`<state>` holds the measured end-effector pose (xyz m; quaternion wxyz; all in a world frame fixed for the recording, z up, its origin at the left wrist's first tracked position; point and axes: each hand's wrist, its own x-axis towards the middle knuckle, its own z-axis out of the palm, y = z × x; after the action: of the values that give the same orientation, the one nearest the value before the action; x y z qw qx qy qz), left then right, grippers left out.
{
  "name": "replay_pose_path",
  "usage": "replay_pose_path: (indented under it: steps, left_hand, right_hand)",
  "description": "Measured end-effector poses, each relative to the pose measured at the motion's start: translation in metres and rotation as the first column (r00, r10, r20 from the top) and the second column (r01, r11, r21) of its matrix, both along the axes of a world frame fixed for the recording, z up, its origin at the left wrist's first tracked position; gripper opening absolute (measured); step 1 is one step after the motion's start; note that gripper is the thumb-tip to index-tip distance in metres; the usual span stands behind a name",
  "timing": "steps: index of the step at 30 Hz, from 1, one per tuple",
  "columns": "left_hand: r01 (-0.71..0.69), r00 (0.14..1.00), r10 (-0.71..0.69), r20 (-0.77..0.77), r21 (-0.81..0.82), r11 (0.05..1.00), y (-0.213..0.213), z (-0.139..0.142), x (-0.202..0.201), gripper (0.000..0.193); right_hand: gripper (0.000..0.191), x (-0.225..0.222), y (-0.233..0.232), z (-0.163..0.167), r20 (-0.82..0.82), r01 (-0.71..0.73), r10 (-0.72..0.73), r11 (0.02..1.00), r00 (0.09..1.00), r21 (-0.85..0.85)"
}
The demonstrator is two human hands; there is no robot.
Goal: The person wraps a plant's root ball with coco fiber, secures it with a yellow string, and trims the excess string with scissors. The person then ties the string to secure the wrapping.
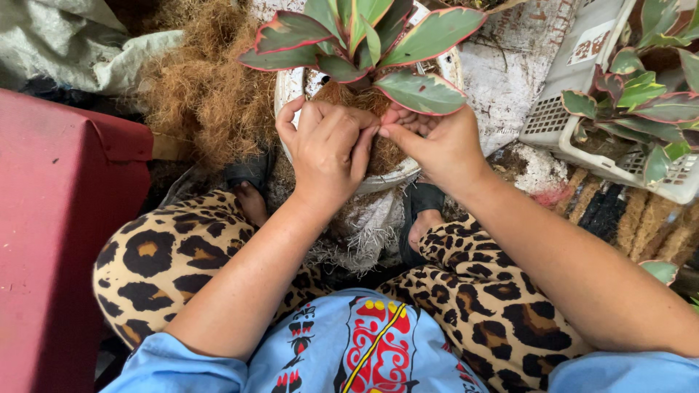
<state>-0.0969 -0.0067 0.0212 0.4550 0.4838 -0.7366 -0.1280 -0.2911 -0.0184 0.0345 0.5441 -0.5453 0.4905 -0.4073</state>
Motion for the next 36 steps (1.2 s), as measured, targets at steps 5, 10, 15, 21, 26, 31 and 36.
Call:
replay_pose_path:
  steps: [5,10,15,21,26,31,36]
  left_hand:
    - [0.013,1.000,-0.013,0.010,-0.003,1.000,0.000,0.000,0.001,0.012]
    - [0.035,0.999,-0.035,0.012,0.009,0.999,0.000,0.000,0.002,0.012]
    - [0.012,1.000,-0.012,-0.008,0.025,1.000,0.000,0.000,0.001,0.011]
    - [-0.006,1.000,0.006,-0.008,0.038,0.999,0.000,-0.001,0.000,0.011]
    - [-0.012,1.000,0.013,-0.009,0.035,0.999,0.001,-0.001,0.000,0.010]
    - [-0.018,1.000,0.019,-0.013,0.034,0.999,0.002,-0.002,0.000,0.010]
    - [-0.033,0.999,0.034,-0.016,0.032,0.999,0.002,-0.003,0.000,0.011]
  right_hand:
    - [0.033,0.000,-0.001,-0.005,-0.032,0.011,-0.011,1.000,0.999,-0.024]
    - [0.029,0.002,0.000,-0.012,-0.093,-0.011,0.001,0.994,0.996,-0.111]
    - [0.025,0.002,0.003,-0.013,-0.107,0.019,-0.028,0.996,0.994,-0.089]
    - [0.022,0.003,0.005,-0.010,-0.216,0.023,-0.052,0.991,0.975,-0.133]
    - [0.023,0.005,0.006,-0.007,-0.205,0.076,-0.089,0.995,0.975,-0.069]
    - [0.022,0.009,0.009,-0.006,-0.198,0.078,-0.090,0.995,0.976,-0.065]
    - [0.013,0.012,0.008,-0.003,-0.233,0.063,-0.082,0.994,0.969,-0.087]
